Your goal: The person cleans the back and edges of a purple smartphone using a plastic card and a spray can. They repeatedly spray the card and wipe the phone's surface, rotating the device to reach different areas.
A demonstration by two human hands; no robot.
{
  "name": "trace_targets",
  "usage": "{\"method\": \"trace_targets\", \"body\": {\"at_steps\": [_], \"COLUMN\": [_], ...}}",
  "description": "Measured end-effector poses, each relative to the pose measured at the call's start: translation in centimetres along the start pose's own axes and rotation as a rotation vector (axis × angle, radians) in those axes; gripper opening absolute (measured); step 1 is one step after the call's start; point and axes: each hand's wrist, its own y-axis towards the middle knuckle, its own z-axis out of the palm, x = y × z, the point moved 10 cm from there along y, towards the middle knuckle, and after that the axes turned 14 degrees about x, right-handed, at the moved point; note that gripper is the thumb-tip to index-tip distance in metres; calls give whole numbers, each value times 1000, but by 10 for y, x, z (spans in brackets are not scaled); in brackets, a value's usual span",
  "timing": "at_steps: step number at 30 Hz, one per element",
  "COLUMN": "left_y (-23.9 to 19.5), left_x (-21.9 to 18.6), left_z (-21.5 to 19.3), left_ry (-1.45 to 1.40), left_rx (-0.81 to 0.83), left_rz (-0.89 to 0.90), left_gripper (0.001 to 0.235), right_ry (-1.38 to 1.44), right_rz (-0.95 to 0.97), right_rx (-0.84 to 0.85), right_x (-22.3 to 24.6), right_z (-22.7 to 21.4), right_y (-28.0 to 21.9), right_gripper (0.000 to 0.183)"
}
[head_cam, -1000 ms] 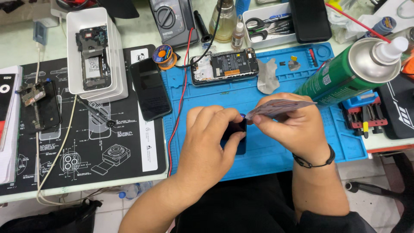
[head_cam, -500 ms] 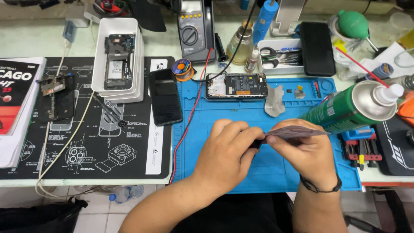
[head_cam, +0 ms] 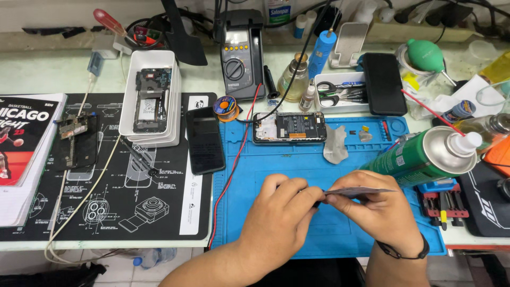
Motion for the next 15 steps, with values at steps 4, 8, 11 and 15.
{"method": "trace_targets", "body": {"at_steps": [4,8,11,15], "left_y": [0,-5,-5,-4], "left_x": [-4,-2,-3,-2], "left_z": [-1,1,-2,-2], "left_ry": [22,-4,-3,-31], "left_rx": [-17,-22,-44,-37], "left_rz": [15,-7,-15,-20], "left_gripper": [33,32,31,31], "right_ry": [-18,208,422,457], "right_rz": [-59,8,210,-46], "right_rx": [36,-9,-66,-252], "right_x": [-1,-23,-48,-17], "right_z": [0,5,10,-24], "right_y": [-2,-11,-18,-41], "right_gripper": [15,15,33,70]}}
